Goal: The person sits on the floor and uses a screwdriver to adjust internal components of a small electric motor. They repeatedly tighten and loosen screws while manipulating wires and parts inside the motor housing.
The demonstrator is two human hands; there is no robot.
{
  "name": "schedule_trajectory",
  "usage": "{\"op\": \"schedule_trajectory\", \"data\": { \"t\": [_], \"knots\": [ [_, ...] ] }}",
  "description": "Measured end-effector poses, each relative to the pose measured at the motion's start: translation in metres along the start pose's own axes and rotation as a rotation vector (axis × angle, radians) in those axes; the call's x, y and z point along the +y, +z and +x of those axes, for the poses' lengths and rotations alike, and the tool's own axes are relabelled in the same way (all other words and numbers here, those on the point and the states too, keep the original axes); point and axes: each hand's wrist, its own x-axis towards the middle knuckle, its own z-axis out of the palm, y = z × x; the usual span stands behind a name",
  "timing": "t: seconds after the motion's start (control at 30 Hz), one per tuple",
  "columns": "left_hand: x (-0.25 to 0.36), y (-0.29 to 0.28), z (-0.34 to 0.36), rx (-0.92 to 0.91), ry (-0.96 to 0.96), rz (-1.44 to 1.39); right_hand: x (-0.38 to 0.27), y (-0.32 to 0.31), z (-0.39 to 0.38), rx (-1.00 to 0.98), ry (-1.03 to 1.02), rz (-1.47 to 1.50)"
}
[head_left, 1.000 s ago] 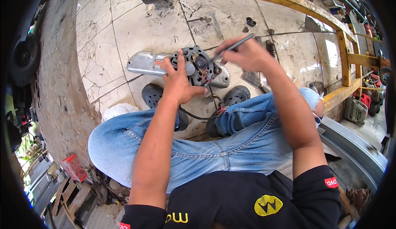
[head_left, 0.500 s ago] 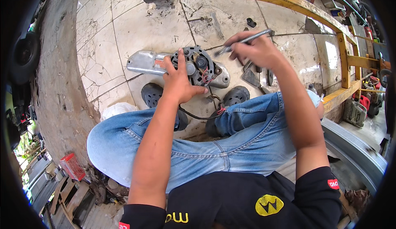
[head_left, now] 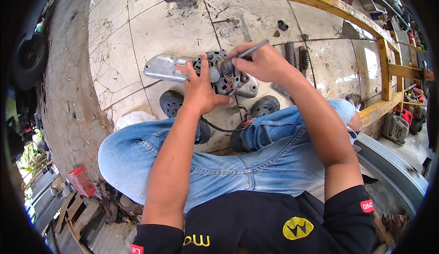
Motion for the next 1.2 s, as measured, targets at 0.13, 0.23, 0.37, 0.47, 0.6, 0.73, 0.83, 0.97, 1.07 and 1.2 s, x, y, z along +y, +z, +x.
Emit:
{"op": "schedule_trajectory", "data": {
  "t": [0.13,0.23,0.37,0.47,0.6,0.73,0.83,0.97,1.07,1.2],
  "knots": [
    [-0.001,0.0,-0.001,0.014,0.014,-0.021,-0.004,0.005,0.006,0.096,-0.045,-0.053],
    [-0.003,0.002,0.0,0.033,0.009,-0.012,-0.005,0.007,0.0,-0.008,-0.001,0.059],
    [-0.001,0.0,-0.001,0.026,0.001,-0.015,0.004,-0.019,0.006,0.22,0.144,-0.102],
    [-0.001,0.003,-0.001,0.027,-0.004,0.009,0.003,-0.029,-0.003,0.17,0.096,0.061],
    [0.002,0.0,-0.001,0.006,-0.015,-0.007,0.004,-0.006,-0.005,0.083,0.049,0.176],
    [0.002,-0.001,0.001,0.005,-0.006,0.004,0.026,-0.044,0.001,0.272,0.167,0.04],
    [0.002,-0.004,0.001,-0.014,-0.028,-0.015,0.006,-0.037,-0.012,0.224,0.116,0.238],
    [0.001,-0.003,0.0,-0.015,-0.023,-0.023,0.01,-0.015,-0.007,-0.019,0.063,0.06],
    [-0.001,0.0,0.0,0.016,0.004,0.007,0.03,-0.043,0.001,0.244,0.159,0.028],
    [-0.003,-0.002,0.001,-0.004,-0.016,0.01,-0.001,-0.023,-0.015,0.067,0.108,0.232]
  ]
}}
